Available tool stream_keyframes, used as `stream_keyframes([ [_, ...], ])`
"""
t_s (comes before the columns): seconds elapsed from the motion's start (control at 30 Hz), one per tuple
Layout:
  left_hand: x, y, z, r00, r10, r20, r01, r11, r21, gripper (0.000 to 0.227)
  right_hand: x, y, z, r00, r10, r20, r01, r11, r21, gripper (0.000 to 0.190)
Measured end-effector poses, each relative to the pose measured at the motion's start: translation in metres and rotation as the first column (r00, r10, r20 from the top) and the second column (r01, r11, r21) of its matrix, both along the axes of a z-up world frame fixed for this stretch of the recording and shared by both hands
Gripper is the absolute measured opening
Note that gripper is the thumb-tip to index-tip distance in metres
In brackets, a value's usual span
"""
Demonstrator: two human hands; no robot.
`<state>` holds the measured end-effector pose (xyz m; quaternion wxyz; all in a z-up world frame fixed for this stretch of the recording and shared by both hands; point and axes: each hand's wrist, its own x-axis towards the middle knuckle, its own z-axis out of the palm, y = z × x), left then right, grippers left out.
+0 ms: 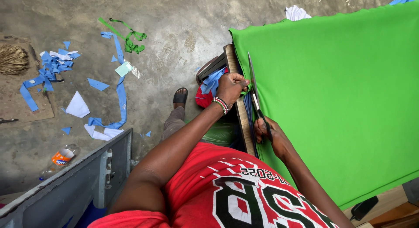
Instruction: The person unfolds a large piece of green fabric on a wooden table and smooths it out. They then use a pair of scissors to cut the fabric along its edges, trimming it to size. Another person is visible in the background, also working with fabric.
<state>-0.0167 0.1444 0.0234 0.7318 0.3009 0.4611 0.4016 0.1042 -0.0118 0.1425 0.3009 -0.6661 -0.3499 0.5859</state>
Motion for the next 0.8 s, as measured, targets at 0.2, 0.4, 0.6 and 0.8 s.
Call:
stream_keyframes([
  [0.2,0.007,0.002,-0.025,0.999,0.028,0.037,-0.026,0.999,-0.036,0.013,-0.008,0.006,0.009,0.997,-0.083,0.005,0.084,0.996,-0.015,0.035],
  [0.4,0.006,0.007,-0.035,1.0,0.018,0.015,-0.018,0.999,-0.026,0.011,0.001,0.017,0.005,0.997,-0.071,-0.03,0.069,0.997,-0.041,0.039],
  [0.6,0.005,0.002,-0.028,1.0,-0.018,0.022,0.019,0.999,-0.028,0.011,0.002,0.029,0.005,0.999,-0.029,-0.046,0.027,0.999,-0.047,0.046],
  [0.8,0.002,0.003,-0.033,0.999,-0.03,0.031,0.031,0.999,-0.034,0.011,-0.002,0.037,0.008,0.996,-0.09,-0.027,0.088,0.995,-0.043,0.032],
])
